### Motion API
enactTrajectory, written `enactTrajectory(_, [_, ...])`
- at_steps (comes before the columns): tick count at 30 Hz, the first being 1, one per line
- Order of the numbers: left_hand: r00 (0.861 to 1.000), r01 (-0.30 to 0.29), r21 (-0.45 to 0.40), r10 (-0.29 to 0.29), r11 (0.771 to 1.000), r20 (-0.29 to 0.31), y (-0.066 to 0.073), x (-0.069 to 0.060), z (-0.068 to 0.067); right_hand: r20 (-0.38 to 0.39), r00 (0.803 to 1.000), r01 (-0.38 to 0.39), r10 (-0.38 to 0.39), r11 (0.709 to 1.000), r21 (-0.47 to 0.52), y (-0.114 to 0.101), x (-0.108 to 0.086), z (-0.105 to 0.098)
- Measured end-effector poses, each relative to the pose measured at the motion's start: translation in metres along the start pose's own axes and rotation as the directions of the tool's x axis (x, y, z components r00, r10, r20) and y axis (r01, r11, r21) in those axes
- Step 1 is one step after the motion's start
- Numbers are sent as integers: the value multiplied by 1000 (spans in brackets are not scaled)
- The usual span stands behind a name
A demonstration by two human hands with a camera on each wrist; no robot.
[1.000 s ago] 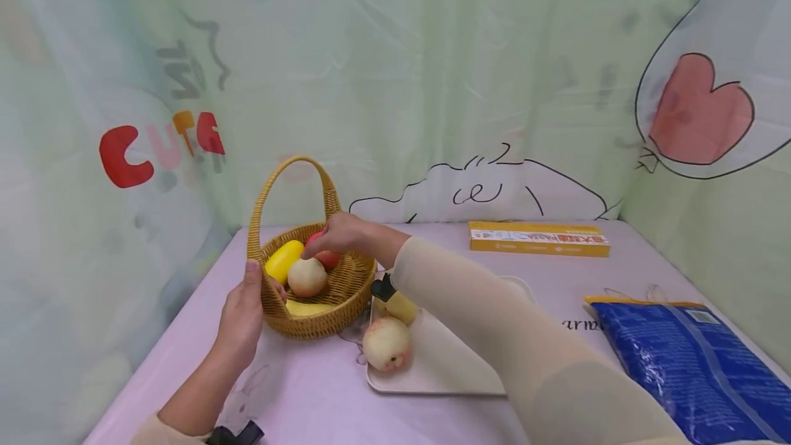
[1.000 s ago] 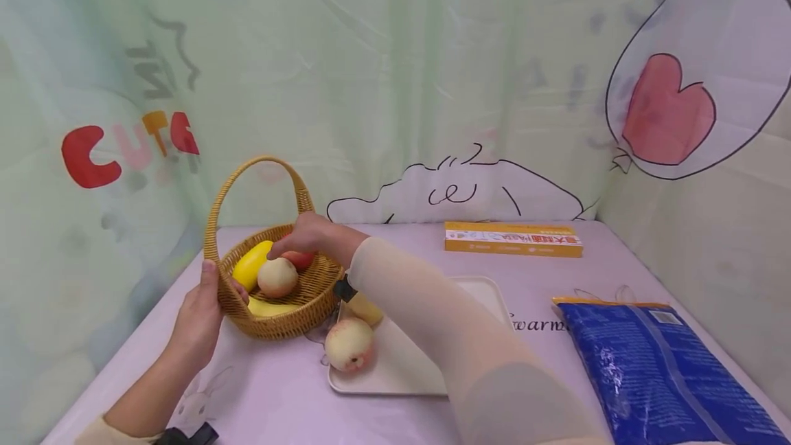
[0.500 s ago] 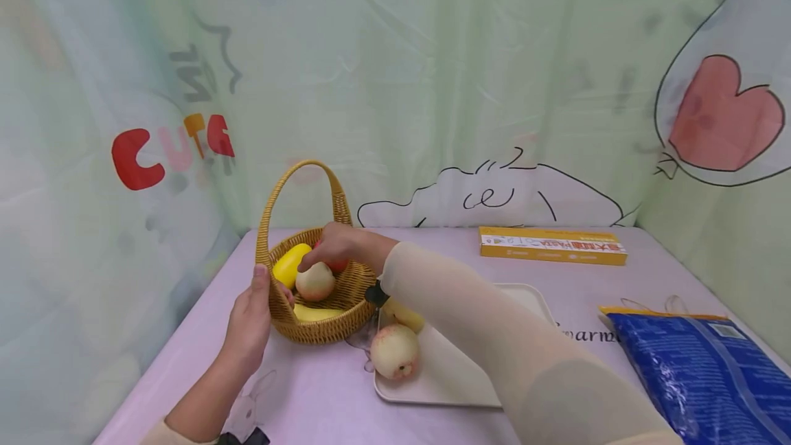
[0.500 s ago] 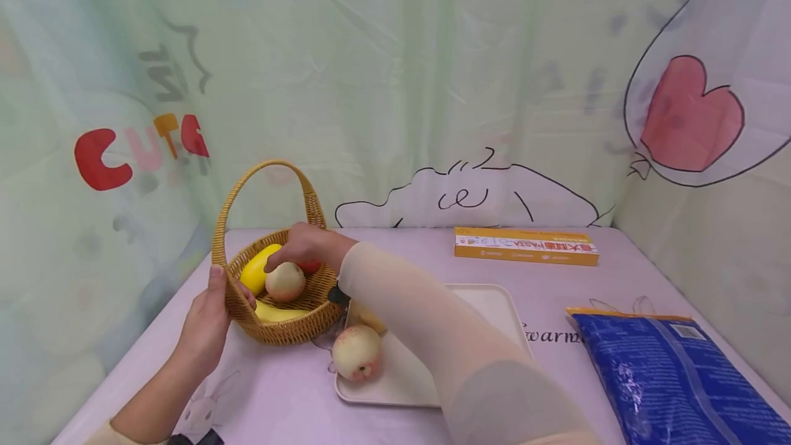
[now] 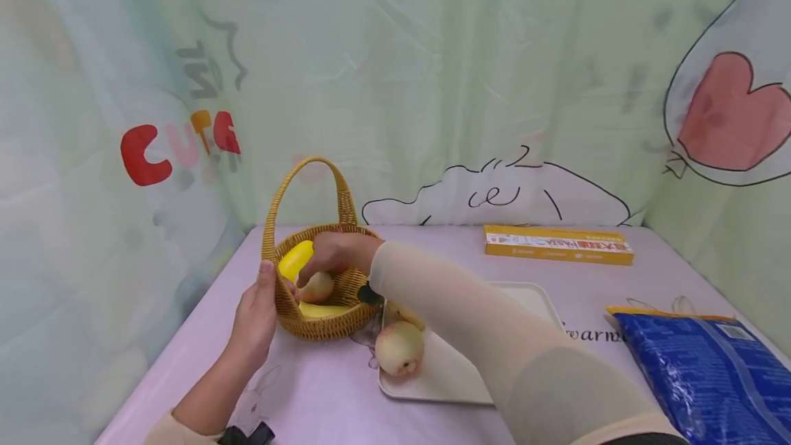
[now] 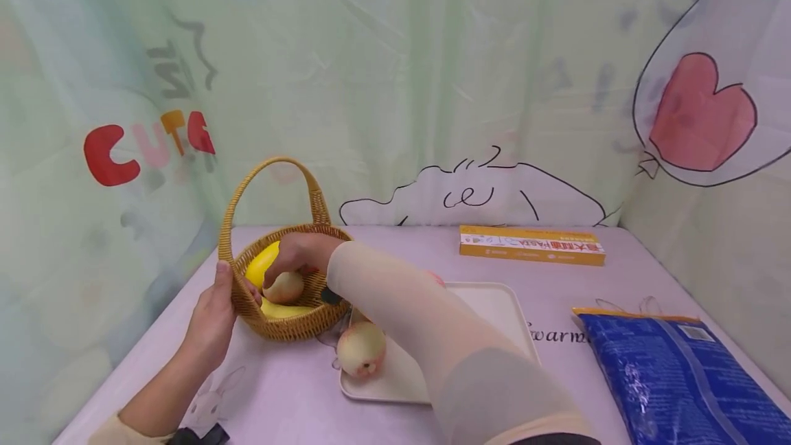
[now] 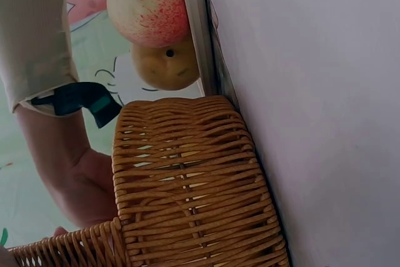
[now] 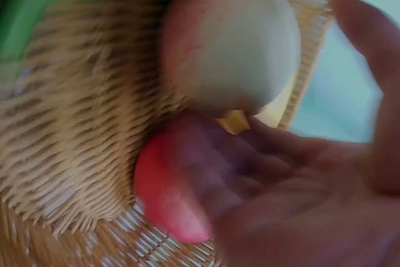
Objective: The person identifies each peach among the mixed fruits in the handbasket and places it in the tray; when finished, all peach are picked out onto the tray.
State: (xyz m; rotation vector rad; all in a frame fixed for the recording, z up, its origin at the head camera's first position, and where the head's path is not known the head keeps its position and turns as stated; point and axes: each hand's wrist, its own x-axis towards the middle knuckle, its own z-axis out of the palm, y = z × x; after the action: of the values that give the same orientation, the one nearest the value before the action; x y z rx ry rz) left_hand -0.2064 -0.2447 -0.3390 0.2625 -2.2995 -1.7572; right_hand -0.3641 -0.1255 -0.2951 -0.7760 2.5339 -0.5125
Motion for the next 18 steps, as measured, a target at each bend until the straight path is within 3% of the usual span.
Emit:
enactTrajectory(3, [1000, -9, 2, 9, 1000, -7, 0, 1, 0, 64, 998, -22, 24, 999, -29, -5, 4, 3])
enactTrajectory(12, [1000, -20, -21, 20, 1000, -14, -1, 2, -1, 82, 996, -35, 37, 999, -24, -15, 14, 7])
enactTrajectory(18, [1000, -22, -48, 22, 999, -10, -3, 4, 0, 87, 994, -53, 62, 993, -105, -19, 18, 9])
